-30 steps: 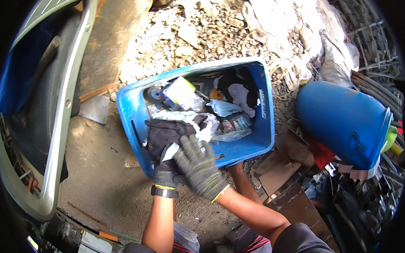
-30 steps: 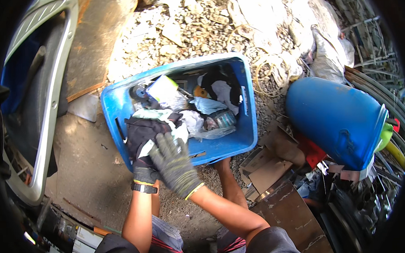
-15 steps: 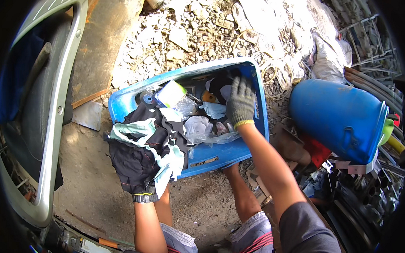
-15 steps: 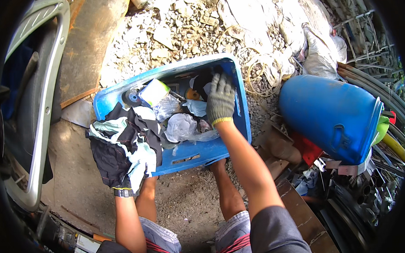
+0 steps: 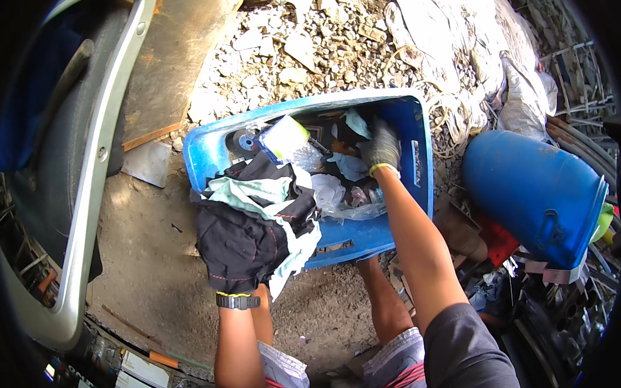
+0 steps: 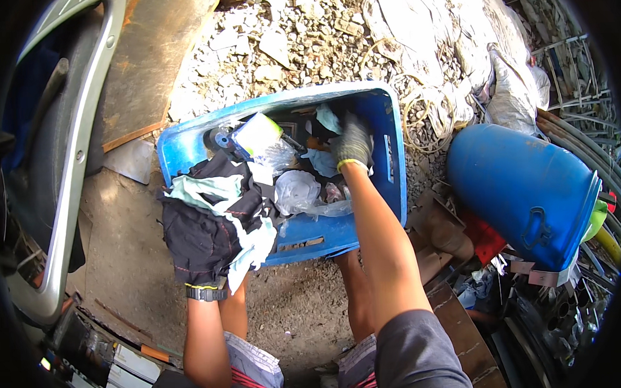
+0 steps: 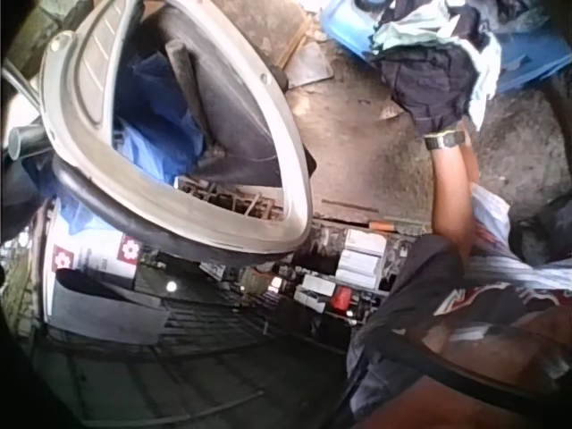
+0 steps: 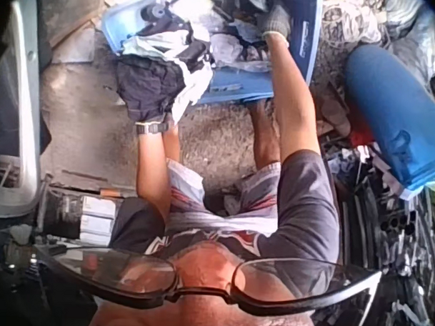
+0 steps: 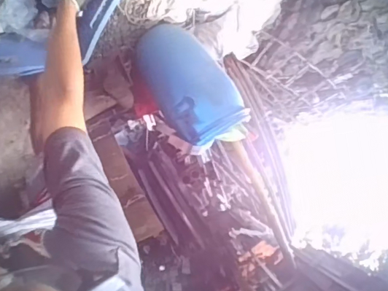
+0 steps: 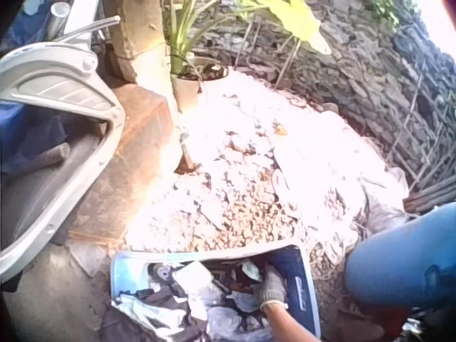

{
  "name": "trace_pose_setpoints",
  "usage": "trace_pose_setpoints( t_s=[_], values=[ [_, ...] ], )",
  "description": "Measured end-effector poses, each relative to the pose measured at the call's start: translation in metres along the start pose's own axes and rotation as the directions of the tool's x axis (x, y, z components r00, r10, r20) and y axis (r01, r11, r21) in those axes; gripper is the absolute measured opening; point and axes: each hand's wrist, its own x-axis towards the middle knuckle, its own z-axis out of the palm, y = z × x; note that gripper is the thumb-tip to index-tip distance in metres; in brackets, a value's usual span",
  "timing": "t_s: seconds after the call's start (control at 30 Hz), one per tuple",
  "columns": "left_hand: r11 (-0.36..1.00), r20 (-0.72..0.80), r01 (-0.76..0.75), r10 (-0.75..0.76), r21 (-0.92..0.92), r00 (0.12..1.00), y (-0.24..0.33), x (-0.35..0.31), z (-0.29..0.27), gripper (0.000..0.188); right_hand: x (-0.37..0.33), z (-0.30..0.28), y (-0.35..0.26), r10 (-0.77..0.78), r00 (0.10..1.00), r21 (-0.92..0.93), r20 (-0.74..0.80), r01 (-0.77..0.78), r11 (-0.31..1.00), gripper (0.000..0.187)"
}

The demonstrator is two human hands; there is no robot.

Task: The person sorts through a blue bin filled with various items, including plastic bags, tools, and small parts. They pick up and move items around, occasionally handing some to another person nearby.

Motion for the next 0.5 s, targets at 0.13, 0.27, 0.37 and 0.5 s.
trace_pose_setpoints(
  t_s=[0.13, 0.27, 0.37, 0.5],
  values=[
    [0.999, -0.032, -0.003, 0.004, 0.033, 0.999, 0.010, 0.032, -0.009, 0.051, -0.059, -0.058, -0.013, 0.029, 0.973, 0.401, -0.228, 0.067, 0.914, 0.044],
    [0.994, -0.087, 0.107, -0.105, 0.022, 0.991, 0.014, 0.014, 0.008, 0.058, -0.144, -0.155, -0.087, 0.056, 0.897, 0.593, -0.437, 0.241, 0.768, 0.038],
    [0.971, -0.120, 0.228, -0.236, -0.077, 0.964, 0.024, -0.005, 0.021, 0.053, -0.184, -0.184, -0.121, -0.339, 0.750, 0.370, -0.568, 0.601, 0.709, 0.047],
    [0.493, -0.006, 0.315, -0.545, -0.811, 0.838, 0.029, -0.001, -0.003, 0.031, -0.222, -0.147, -0.151, -0.747, 0.658, 0.265, -0.090, 0.739, 0.619, 0.047]
  ],
)
